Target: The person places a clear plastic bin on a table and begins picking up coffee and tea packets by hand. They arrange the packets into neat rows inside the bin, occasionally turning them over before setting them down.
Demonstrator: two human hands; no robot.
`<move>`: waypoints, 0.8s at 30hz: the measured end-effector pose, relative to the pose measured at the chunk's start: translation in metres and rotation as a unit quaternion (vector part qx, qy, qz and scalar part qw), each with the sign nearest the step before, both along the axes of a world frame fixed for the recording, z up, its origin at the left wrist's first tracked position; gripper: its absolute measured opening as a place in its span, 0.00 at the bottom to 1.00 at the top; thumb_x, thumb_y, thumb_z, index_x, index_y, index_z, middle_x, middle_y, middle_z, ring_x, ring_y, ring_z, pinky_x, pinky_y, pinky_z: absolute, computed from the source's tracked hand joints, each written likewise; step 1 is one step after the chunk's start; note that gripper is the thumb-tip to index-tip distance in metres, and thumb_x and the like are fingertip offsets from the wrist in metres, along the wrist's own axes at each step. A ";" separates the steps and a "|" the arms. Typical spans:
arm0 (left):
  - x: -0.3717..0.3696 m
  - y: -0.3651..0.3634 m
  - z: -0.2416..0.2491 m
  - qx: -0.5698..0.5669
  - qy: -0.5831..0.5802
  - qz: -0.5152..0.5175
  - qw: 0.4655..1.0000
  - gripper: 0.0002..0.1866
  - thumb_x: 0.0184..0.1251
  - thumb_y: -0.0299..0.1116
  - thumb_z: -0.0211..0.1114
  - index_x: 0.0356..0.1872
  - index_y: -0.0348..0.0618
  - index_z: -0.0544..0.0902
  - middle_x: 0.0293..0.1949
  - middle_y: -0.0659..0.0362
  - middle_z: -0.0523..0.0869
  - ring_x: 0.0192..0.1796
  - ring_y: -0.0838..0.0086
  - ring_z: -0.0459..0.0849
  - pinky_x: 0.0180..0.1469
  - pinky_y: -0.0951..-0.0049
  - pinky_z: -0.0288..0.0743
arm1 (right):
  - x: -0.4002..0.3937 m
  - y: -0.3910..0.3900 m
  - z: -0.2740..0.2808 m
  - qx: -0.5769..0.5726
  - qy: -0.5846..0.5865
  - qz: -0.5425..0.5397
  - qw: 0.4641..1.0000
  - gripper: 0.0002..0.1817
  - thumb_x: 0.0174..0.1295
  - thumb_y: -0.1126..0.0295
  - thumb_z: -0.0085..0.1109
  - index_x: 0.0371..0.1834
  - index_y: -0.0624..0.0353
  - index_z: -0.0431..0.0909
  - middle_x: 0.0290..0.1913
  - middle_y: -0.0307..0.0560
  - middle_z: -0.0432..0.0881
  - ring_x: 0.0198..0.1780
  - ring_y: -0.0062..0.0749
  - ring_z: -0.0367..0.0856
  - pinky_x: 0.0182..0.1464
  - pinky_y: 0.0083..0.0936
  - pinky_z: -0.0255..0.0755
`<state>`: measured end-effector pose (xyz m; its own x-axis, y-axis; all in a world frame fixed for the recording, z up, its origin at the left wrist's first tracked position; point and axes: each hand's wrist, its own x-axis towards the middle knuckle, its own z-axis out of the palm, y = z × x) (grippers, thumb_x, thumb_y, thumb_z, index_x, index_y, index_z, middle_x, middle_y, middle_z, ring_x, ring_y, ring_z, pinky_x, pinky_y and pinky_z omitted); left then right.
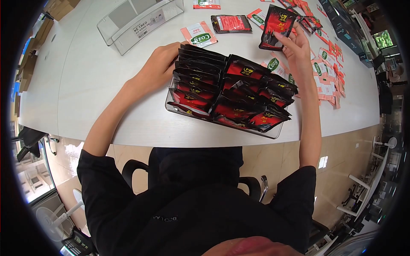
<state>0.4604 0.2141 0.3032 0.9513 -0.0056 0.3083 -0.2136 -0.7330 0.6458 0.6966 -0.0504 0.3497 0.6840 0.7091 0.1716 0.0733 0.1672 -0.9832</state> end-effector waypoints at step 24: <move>0.001 -0.001 0.002 -0.017 0.009 -0.006 1.000 0.17 0.53 0.26 0.68 0.45 0.34 0.84 0.44 0.52 0.84 0.40 0.56 0.84 0.46 0.65 0.78 | 0.001 0.002 -0.003 -0.157 -0.358 -0.102 0.915 0.14 0.60 0.71 0.74 0.48 0.63 0.86 0.29 0.38 0.86 0.28 0.18 0.80 0.37 0.17 0.73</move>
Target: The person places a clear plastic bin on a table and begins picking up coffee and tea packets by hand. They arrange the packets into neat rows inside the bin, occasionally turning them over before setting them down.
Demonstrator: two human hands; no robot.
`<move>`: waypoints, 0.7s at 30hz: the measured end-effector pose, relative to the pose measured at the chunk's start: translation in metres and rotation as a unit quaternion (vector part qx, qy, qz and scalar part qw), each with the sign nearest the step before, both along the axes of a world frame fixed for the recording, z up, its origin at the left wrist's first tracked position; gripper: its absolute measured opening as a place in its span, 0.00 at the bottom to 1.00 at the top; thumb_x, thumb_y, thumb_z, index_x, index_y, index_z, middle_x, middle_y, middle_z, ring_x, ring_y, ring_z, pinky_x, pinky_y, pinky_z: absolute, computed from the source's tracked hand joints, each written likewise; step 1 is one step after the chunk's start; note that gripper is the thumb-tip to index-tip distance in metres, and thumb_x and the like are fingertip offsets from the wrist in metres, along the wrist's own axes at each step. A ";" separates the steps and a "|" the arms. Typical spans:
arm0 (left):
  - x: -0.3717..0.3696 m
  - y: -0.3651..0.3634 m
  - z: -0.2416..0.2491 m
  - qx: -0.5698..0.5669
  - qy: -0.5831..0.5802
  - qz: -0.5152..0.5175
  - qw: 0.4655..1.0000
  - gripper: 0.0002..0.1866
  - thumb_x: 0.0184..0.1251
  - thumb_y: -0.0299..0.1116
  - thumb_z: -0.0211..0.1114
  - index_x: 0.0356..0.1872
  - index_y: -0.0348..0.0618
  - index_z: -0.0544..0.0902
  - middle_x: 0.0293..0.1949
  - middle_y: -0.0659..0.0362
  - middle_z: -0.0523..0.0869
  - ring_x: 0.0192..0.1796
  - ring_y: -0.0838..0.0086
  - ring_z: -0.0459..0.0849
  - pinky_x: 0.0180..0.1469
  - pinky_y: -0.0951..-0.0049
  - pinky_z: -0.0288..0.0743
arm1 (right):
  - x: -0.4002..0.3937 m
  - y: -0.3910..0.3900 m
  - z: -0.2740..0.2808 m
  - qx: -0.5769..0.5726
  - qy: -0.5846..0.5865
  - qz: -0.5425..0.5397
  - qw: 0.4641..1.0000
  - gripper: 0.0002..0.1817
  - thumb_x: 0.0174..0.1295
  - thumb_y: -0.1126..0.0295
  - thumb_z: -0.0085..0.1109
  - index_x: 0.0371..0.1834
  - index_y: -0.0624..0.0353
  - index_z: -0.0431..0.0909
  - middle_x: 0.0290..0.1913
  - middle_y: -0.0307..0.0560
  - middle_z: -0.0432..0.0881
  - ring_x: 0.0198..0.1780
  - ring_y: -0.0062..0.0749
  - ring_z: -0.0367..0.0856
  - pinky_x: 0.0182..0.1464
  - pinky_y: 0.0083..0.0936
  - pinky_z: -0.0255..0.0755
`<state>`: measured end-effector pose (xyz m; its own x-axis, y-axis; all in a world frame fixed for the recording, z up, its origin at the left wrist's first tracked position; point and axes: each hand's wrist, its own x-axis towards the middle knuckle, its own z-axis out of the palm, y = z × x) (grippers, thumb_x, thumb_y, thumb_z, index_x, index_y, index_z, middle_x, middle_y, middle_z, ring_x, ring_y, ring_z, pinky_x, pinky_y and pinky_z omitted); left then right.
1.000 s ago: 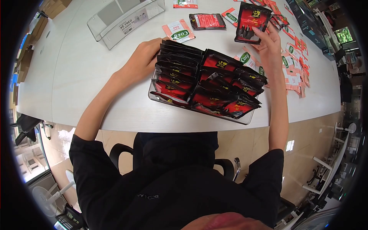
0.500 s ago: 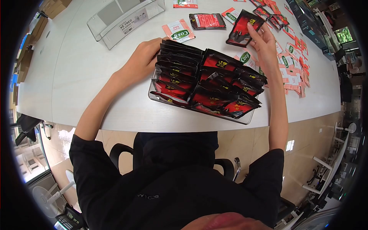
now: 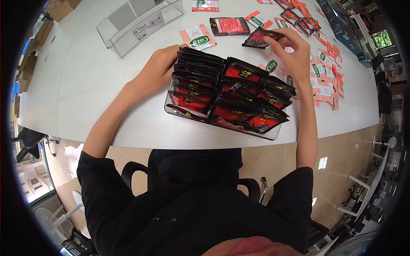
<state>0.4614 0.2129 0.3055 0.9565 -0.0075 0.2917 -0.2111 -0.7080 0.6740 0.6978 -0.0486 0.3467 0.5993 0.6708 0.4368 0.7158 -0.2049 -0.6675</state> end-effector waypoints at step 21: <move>0.001 0.001 -0.004 0.009 0.001 0.009 1.000 0.17 0.51 0.27 0.69 0.45 0.33 0.85 0.43 0.51 0.85 0.39 0.58 0.85 0.43 0.67 0.79 | -0.002 -0.002 -0.007 -0.139 -0.064 0.180 0.972 0.26 0.53 0.90 0.56 0.53 0.52 0.82 0.49 0.39 0.83 0.42 0.33 0.83 0.43 0.28 0.78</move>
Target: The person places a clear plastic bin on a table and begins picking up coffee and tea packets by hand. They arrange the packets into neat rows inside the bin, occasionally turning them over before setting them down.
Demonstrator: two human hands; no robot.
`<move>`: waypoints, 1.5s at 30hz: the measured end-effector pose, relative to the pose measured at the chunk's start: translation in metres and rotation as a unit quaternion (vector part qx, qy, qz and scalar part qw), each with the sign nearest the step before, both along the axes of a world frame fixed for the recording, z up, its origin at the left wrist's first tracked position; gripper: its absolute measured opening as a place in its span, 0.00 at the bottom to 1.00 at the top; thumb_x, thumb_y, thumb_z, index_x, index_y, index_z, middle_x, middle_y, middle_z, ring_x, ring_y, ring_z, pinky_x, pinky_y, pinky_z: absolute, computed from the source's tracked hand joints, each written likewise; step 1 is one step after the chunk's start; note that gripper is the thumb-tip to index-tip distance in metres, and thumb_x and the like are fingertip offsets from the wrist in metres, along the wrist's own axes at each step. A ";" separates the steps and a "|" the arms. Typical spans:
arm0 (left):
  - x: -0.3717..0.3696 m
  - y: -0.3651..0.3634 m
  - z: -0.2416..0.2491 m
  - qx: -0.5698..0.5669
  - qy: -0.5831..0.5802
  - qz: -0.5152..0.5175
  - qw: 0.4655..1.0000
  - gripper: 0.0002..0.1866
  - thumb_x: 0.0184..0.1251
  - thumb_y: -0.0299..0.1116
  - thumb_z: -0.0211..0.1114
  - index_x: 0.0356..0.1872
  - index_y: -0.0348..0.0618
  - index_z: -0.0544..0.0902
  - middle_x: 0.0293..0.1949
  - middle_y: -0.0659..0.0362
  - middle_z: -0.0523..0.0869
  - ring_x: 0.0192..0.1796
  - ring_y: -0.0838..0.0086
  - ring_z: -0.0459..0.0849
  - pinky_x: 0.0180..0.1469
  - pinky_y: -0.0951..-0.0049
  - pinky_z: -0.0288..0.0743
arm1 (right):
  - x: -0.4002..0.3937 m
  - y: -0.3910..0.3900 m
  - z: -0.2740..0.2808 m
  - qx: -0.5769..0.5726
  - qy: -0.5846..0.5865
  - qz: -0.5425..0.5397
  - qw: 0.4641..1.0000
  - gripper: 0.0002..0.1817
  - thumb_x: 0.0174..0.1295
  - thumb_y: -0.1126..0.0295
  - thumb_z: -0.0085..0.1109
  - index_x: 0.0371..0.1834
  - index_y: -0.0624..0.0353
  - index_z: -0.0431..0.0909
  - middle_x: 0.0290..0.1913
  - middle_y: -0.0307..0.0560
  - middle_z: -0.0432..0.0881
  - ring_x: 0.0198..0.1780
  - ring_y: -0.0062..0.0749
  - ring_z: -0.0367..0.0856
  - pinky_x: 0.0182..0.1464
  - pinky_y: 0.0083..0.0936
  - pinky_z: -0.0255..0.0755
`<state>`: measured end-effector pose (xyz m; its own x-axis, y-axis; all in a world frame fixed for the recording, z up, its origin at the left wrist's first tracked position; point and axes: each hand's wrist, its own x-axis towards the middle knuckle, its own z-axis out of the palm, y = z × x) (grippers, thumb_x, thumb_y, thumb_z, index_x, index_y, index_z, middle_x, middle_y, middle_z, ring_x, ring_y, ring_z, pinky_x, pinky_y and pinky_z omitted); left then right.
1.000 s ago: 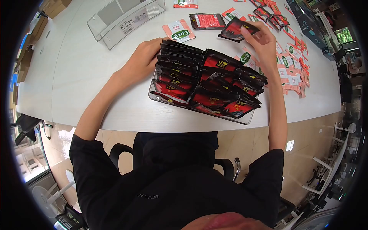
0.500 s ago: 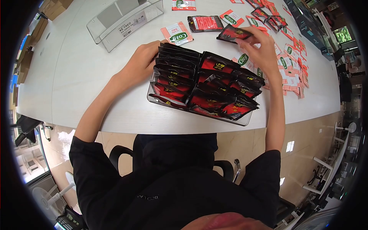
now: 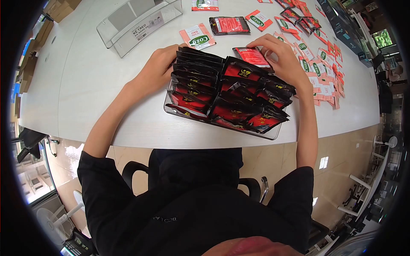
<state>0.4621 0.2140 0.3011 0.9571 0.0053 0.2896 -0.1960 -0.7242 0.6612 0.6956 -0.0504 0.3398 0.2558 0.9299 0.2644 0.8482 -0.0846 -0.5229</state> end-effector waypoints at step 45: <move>0.002 -0.005 0.005 -0.005 -0.077 -0.015 0.997 0.09 0.68 0.26 0.56 0.43 0.29 0.78 0.38 0.39 0.83 0.41 0.40 0.79 0.46 0.55 0.74 | -0.067 -0.070 0.005 0.444 0.343 -0.168 0.810 0.16 0.79 0.63 0.53 0.49 0.68 0.80 0.46 0.47 0.86 0.44 0.29 0.85 0.54 0.31 0.78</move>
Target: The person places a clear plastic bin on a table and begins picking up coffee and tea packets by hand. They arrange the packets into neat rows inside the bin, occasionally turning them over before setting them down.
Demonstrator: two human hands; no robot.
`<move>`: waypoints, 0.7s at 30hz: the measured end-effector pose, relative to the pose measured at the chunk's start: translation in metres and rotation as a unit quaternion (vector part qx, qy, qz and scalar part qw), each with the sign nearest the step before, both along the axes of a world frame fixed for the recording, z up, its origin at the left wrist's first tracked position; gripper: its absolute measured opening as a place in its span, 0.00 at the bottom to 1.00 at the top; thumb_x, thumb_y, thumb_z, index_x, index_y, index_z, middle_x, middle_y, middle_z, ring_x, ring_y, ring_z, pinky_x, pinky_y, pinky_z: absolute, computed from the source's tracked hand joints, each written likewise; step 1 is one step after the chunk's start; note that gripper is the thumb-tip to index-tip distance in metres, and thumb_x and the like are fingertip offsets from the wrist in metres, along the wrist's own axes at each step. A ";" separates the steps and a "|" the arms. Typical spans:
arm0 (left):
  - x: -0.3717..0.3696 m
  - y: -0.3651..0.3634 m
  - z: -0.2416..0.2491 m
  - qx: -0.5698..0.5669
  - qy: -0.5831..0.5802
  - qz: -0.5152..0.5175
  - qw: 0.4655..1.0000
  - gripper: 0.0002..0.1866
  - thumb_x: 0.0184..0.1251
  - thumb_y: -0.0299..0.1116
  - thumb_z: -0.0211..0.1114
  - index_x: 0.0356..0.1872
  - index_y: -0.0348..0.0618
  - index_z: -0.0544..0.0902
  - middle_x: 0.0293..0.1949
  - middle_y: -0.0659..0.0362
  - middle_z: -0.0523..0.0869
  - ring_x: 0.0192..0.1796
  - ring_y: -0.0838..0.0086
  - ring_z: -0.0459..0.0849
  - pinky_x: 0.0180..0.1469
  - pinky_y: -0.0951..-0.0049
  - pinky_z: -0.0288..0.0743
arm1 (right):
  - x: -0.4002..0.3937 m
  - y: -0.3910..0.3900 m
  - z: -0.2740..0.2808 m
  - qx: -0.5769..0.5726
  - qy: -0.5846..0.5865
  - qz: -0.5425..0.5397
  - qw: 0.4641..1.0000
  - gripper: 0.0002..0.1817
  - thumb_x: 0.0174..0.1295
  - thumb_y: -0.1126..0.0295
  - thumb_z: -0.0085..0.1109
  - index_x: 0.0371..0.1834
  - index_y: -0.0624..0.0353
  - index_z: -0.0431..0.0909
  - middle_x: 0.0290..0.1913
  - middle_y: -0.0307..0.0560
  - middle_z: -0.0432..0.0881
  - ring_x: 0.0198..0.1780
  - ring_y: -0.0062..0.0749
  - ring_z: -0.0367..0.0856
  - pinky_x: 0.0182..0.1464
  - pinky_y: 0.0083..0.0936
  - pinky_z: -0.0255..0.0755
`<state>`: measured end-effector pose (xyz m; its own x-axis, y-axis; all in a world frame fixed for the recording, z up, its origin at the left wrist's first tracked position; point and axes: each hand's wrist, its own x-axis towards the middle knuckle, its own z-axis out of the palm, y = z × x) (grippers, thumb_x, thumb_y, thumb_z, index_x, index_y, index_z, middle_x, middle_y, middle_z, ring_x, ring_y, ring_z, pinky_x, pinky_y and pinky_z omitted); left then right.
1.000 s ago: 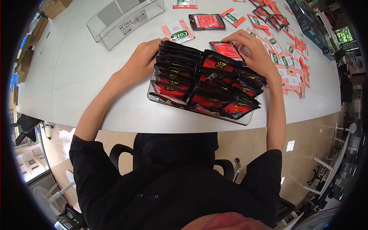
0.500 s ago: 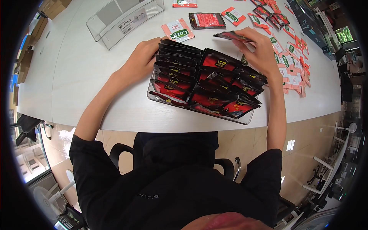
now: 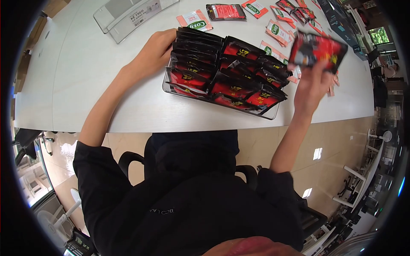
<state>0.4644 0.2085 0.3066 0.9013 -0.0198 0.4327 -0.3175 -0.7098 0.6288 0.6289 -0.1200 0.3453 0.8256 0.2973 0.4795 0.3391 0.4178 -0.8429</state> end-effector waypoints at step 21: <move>-0.010 -0.011 0.017 0.038 -0.044 0.014 0.998 0.10 0.67 0.25 0.60 0.45 0.30 0.79 0.39 0.40 0.85 0.41 0.43 0.81 0.47 0.55 0.74 | -0.089 -0.012 0.003 -0.263 -0.233 -0.153 0.924 0.19 0.54 0.75 0.77 0.49 0.61 0.84 0.49 0.46 0.85 0.52 0.35 0.80 0.57 0.30 0.72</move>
